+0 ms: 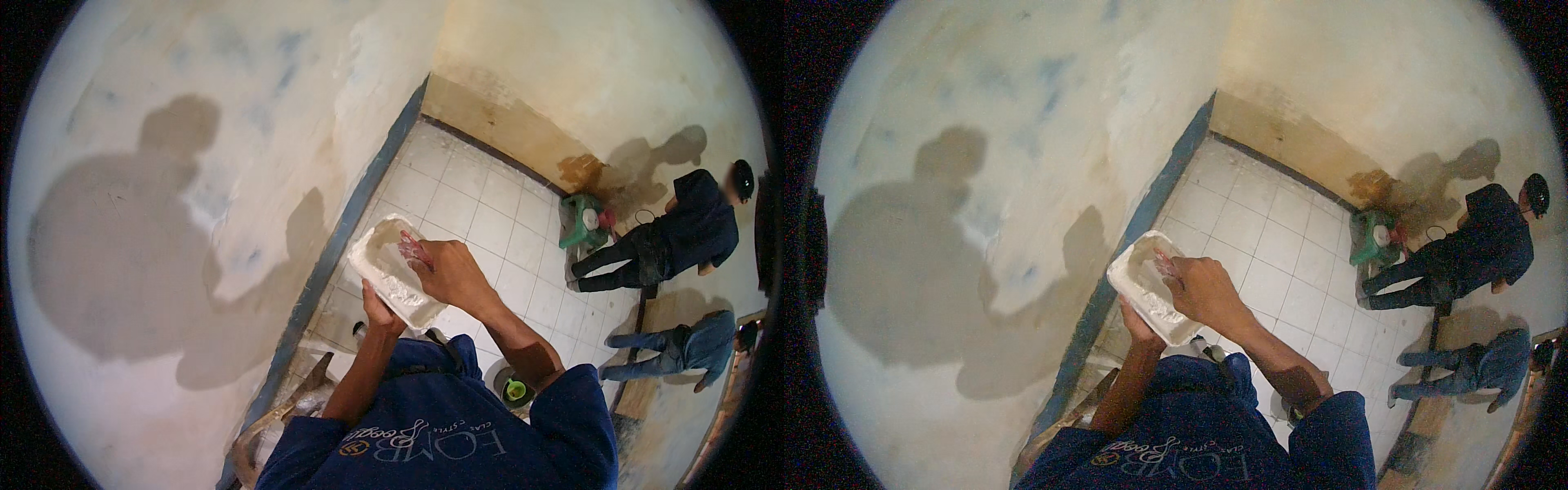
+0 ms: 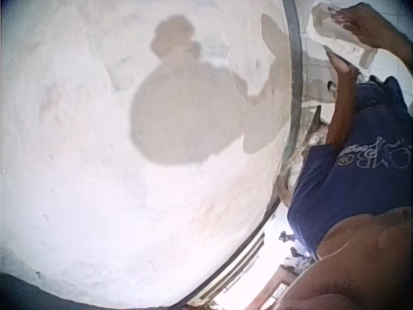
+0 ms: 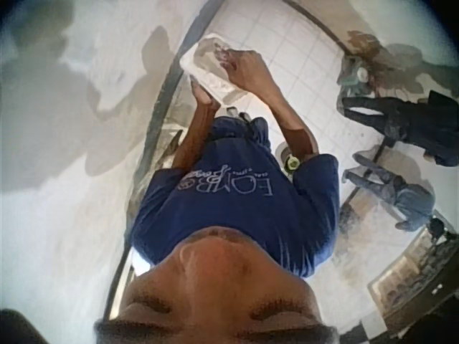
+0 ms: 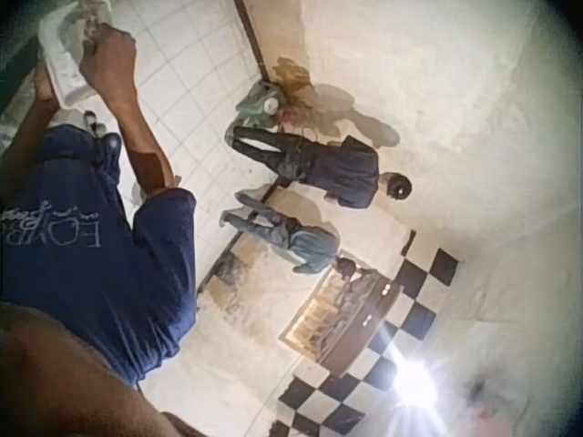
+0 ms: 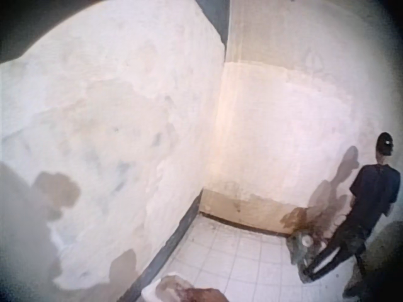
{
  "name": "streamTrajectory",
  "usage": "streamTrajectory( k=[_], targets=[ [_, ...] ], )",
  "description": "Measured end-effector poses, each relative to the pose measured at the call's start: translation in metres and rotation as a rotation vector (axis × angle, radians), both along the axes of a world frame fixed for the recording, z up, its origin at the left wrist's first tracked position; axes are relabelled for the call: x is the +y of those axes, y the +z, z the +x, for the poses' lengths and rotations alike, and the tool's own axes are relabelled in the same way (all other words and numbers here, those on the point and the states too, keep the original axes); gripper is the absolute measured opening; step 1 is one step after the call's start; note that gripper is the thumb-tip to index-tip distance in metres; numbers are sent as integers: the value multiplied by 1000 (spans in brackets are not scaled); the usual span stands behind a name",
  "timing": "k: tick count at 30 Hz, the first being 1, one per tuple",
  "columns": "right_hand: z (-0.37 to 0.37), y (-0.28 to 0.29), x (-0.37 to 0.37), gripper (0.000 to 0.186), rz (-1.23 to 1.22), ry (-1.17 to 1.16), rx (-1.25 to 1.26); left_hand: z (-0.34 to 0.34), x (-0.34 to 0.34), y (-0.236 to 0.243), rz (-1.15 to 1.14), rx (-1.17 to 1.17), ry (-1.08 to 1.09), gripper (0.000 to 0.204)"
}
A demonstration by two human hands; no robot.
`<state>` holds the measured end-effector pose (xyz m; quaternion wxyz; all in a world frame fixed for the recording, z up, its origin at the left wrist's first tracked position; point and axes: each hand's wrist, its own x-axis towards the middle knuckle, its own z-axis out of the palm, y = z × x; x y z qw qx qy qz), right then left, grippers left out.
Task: The person applies plaster to a wall with a spatula, then mixes more plaster in a container by hand and with the spatula.
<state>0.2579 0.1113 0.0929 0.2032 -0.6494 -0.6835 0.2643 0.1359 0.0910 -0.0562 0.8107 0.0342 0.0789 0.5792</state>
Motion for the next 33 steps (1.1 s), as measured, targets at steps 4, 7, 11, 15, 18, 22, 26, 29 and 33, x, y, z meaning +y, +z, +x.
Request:
streamTrajectory(
  k=[4,7,11,15,18,22,26,29,33],
  targets=[
    [1,-2,-4,16,-9,10,90,2,-5,2,43,-11,22,69],
    [-3,2,-8,17,39,54,143,1,-11,6,2,38,37,70],
    [-1,23,-15,15,113,37,138,-1,-19,14,26,110,71,72],
    [-4,29,-20,10,276,66,72,0,-25,12,-89,138,93,70],
    [-8,6,-30,15,264,182,34,4,-29,13,4,53,129,68],
    [-12,-13,-33,12,186,237,-68,6,-37,3,-98,136,138,68],
    [-3,5,-20,8,219,235,17,6,-39,6,-67,294,185,79],
    [4,11,-7,8,267,244,-33,11,-41,16,-92,240,217,82],
    [6,4,-1,12,284,298,-194,21,-43,19,-99,142,250,82]
  ],
)
